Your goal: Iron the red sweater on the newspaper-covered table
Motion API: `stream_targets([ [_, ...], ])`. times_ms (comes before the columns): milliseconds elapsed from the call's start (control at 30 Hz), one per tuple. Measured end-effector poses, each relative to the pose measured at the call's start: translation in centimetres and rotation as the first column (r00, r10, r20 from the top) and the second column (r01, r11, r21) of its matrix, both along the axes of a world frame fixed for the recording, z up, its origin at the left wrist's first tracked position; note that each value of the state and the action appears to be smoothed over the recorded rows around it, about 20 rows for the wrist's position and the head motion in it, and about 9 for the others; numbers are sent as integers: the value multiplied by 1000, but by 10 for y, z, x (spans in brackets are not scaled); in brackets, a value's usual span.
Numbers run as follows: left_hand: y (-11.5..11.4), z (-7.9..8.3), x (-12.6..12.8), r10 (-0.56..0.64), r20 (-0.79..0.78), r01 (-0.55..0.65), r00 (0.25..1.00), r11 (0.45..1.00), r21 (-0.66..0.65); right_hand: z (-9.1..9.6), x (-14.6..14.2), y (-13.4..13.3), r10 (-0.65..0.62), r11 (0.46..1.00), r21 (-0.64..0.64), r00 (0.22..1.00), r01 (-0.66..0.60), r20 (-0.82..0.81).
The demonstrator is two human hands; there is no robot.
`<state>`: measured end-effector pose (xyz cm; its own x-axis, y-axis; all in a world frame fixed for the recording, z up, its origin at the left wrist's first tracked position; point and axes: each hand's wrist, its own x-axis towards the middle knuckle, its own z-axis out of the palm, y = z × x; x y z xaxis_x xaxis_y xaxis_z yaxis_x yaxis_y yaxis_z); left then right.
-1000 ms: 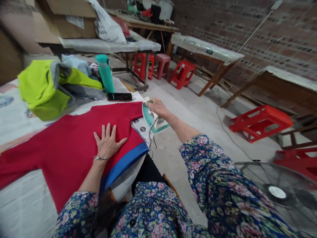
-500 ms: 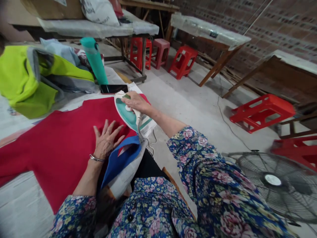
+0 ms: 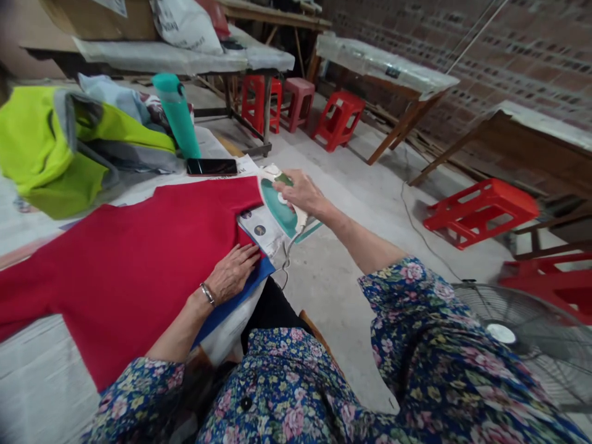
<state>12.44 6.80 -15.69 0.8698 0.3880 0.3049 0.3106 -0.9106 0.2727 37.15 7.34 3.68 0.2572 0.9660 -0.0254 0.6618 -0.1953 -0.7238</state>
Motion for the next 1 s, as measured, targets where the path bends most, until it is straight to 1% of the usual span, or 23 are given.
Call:
stream_targets([
  [67,-3,-3,3,-75,-31,73,997,996,-42,2,-9,2,131,991,-7,991,-131,-23],
  [100,-5,-3,3,-111,-40,108,993,992,-67,2,-16,5,206,978,-16,978,-207,-39],
  [200,-13,0,3,-192,-44,184,980,973,-135,-4,-35,18,428,902,-24,900,-431,-83],
  [267,-18,2,2,-217,-39,208,975,964,-164,-11,-43,29,516,854,-22,851,-520,-92],
  [300,-20,3,3,-220,-37,211,975,962,-172,-15,-45,33,535,841,-31,839,-540,-94],
  [367,-22,2,4,-213,-31,204,977,962,-179,-21,-43,40,522,846,-66,847,-530,-104],
  [467,-21,0,7,-201,-15,196,979,964,-178,-22,-31,44,402,905,-109,910,-411,-98],
  [567,-18,0,8,-200,-25,193,980,967,-167,-15,-21,42,261,963,-74,965,-260,8],
  [600,-17,1,9,-197,-40,188,980,969,-159,-12,-20,40,231,972,-54,972,-229,49],
  [667,-20,2,10,-172,-76,161,982,979,-128,-7,-19,35,209,978,-24,972,-208,107],
  [733,-29,2,11,-110,-95,103,989,992,-76,-5,-20,30,223,975,-7,967,-224,123],
  [767,-36,1,11,-60,-93,56,994,997,-45,-5,-21,27,235,971,2,965,-237,119],
  [867,-62,-5,11,129,-67,-127,989,991,37,-14,-27,24,316,947,31,945,-319,86],
  [933,-80,-10,9,200,-66,-196,978,978,65,-21,-33,26,410,909,52,910,-413,63],
  [1000,-94,-14,4,203,-71,-198,977,977,74,-27,-39,28,512,857,50,859,-512,25],
])
